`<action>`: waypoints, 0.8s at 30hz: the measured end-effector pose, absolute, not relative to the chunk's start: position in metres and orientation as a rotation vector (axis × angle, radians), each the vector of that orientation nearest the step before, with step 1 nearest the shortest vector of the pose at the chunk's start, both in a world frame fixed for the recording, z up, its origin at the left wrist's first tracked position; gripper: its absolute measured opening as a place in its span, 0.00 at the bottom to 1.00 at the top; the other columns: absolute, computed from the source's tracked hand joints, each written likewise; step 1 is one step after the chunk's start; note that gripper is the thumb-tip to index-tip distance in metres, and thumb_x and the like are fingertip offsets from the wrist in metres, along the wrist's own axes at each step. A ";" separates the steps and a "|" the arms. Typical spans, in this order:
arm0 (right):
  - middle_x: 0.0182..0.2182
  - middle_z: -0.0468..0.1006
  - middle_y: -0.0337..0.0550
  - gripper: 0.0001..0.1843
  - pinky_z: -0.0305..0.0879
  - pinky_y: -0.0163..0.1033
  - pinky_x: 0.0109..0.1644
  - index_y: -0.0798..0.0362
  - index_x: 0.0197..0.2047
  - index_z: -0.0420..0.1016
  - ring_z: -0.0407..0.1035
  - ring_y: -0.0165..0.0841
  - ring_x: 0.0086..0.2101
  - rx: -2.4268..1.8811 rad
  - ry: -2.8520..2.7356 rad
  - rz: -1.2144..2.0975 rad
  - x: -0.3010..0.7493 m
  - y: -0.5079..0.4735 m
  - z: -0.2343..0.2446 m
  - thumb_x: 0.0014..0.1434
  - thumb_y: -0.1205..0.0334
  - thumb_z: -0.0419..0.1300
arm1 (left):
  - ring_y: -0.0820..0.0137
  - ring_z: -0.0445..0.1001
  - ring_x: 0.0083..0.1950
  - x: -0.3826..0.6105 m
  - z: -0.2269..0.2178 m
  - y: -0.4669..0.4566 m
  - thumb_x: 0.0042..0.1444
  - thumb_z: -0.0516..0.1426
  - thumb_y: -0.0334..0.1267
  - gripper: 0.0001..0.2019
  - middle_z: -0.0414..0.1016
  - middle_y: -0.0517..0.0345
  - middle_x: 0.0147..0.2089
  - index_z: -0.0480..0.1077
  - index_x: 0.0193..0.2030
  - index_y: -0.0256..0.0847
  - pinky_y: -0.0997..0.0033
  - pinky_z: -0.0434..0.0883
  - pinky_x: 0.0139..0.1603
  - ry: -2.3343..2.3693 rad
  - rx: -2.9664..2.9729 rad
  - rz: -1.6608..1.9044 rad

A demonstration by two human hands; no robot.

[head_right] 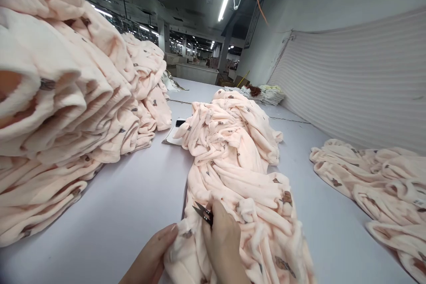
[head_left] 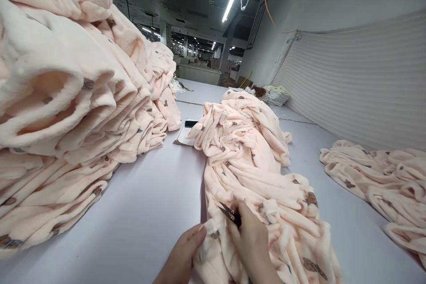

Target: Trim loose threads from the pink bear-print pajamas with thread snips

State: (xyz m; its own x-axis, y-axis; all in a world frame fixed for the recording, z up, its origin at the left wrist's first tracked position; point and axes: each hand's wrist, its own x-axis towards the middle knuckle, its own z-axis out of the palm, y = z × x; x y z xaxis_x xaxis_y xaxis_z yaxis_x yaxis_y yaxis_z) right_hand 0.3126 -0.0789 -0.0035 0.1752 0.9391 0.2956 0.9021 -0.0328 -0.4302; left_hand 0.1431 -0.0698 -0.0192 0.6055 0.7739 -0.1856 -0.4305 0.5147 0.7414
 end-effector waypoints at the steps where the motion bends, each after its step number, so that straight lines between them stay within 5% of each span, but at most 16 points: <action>1: 0.27 0.77 0.37 0.06 0.62 0.37 0.30 0.49 0.34 0.68 0.72 0.37 0.28 -1.970 -1.740 0.127 0.314 -0.077 0.000 0.53 0.68 0.53 | 0.58 0.75 0.43 0.144 -0.014 -0.067 0.60 0.53 0.45 0.17 0.80 0.49 0.37 0.76 0.44 0.35 0.60 0.67 0.49 0.478 0.619 0.778; 5: 0.32 0.78 0.37 0.03 0.66 0.35 0.34 0.47 0.36 0.71 0.73 0.35 0.33 -1.847 -1.790 0.405 0.317 -0.088 0.012 0.58 0.61 0.57 | 0.56 0.72 0.53 0.145 -0.002 -0.062 0.63 0.48 0.39 0.18 0.79 0.47 0.45 0.77 0.45 0.34 0.57 0.62 0.59 0.300 0.430 0.777; 9: 0.39 0.78 0.39 0.12 0.68 0.36 0.39 0.43 0.48 0.72 0.74 0.36 0.38 -1.702 -1.919 0.319 0.315 -0.104 0.017 0.61 0.56 0.56 | 0.54 0.72 0.55 0.145 -0.003 -0.062 0.63 0.47 0.41 0.19 0.79 0.45 0.47 0.77 0.46 0.34 0.55 0.60 0.61 0.259 0.425 0.749; 24: 0.35 0.79 0.40 0.11 0.68 0.35 0.37 0.44 0.42 0.76 0.75 0.36 0.37 -1.737 -1.914 0.337 0.318 -0.104 0.019 0.64 0.55 0.52 | 0.57 0.69 0.58 0.143 -0.001 -0.065 0.63 0.48 0.35 0.17 0.79 0.48 0.49 0.76 0.47 0.32 0.60 0.58 0.63 0.416 0.577 0.829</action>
